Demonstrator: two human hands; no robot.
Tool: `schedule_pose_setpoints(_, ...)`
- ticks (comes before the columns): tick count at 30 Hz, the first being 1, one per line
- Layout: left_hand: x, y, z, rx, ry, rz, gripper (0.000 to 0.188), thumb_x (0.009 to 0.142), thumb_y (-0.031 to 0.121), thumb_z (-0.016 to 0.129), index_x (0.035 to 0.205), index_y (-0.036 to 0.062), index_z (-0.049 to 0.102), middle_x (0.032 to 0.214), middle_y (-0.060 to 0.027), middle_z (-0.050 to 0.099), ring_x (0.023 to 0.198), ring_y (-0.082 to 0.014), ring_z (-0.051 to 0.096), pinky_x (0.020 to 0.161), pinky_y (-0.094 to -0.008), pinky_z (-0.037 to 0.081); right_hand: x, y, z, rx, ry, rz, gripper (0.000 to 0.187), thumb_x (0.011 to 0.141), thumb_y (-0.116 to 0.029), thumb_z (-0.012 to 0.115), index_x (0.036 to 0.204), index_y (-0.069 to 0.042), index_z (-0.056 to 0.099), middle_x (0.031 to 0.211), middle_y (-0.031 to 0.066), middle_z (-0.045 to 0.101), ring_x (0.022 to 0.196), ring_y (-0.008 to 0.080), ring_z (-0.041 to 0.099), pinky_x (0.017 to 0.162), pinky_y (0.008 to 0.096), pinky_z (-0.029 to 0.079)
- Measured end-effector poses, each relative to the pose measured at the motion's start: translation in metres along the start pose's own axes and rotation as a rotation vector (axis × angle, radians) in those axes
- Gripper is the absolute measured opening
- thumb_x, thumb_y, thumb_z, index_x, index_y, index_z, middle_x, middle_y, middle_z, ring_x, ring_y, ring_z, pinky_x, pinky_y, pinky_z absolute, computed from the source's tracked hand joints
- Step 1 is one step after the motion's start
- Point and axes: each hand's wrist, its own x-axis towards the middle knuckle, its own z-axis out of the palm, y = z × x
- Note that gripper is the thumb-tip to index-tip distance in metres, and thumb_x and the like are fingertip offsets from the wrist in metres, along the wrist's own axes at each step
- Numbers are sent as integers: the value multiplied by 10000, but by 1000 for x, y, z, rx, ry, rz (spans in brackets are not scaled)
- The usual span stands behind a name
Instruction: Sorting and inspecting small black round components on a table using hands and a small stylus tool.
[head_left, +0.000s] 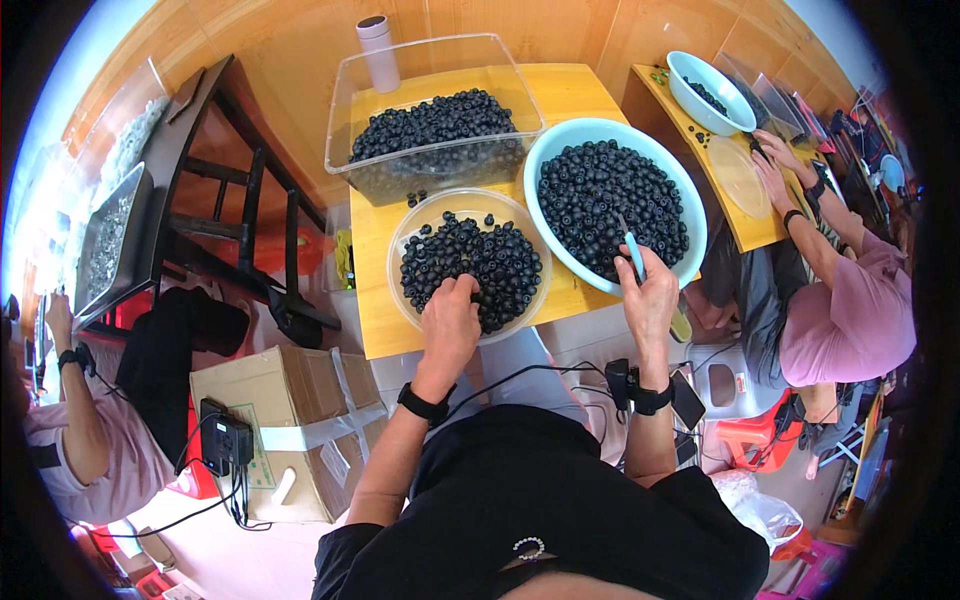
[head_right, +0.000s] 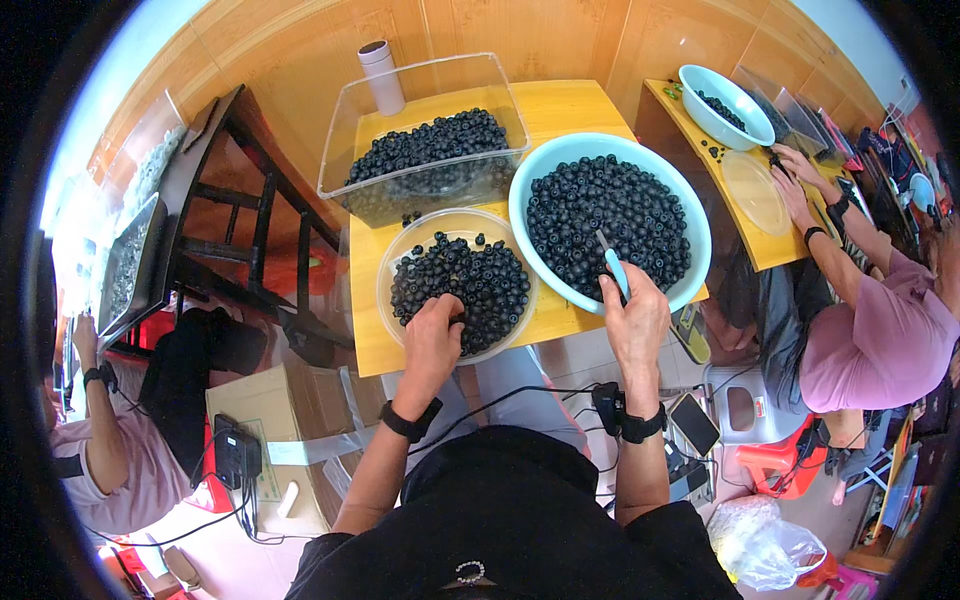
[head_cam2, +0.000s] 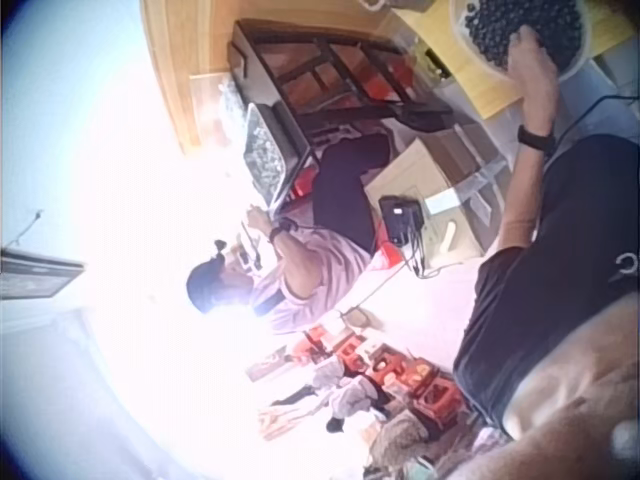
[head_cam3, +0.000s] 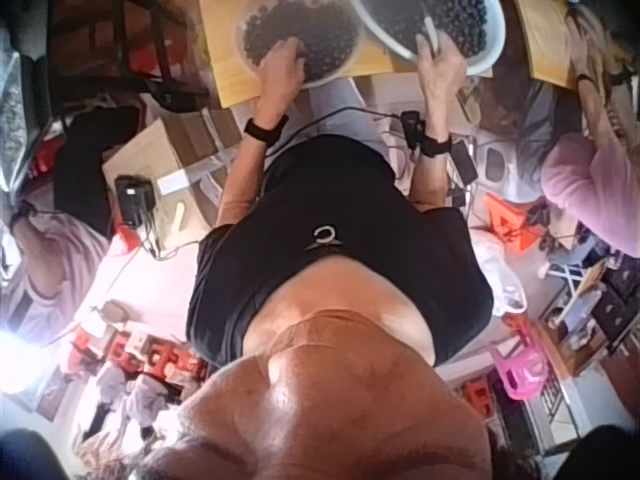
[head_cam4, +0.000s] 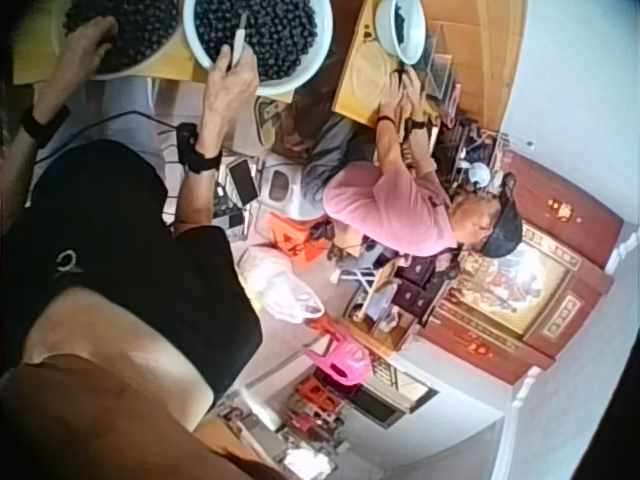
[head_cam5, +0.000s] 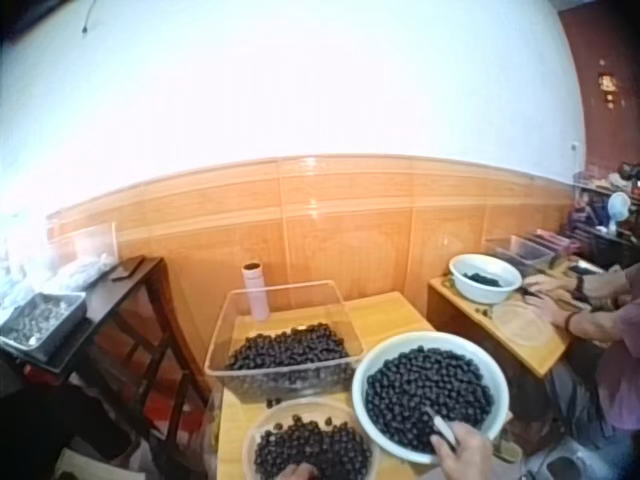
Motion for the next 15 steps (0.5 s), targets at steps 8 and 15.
schedule_pose_setpoints(8, 8, -14, -40, -1244, -291, -493, 165, 847, 13, 590, 1010, -3, 609, 908, -47, 634, 726, -85, 605, 672, -220, 535, -16, -26, -4, 289, -185, 76, 226, 797, -118, 664, 983, 8, 640, 794, 121, 641, 692, 151, 596, 599, 280, 453)
schedule_pose_setpoints(15, -2, -10, -44, -1850, -376, -487, 178, 857, 26, 598, 1034, 15, 592, 942, -90, 636, 783, -123, 641, 718, -237, 564, -40, -79, 19, 472, -489, -201, 194, 819, -123, 642, 973, -6, 625, 827, 129, 633, 697, 251, 619, 607, 320, 470)
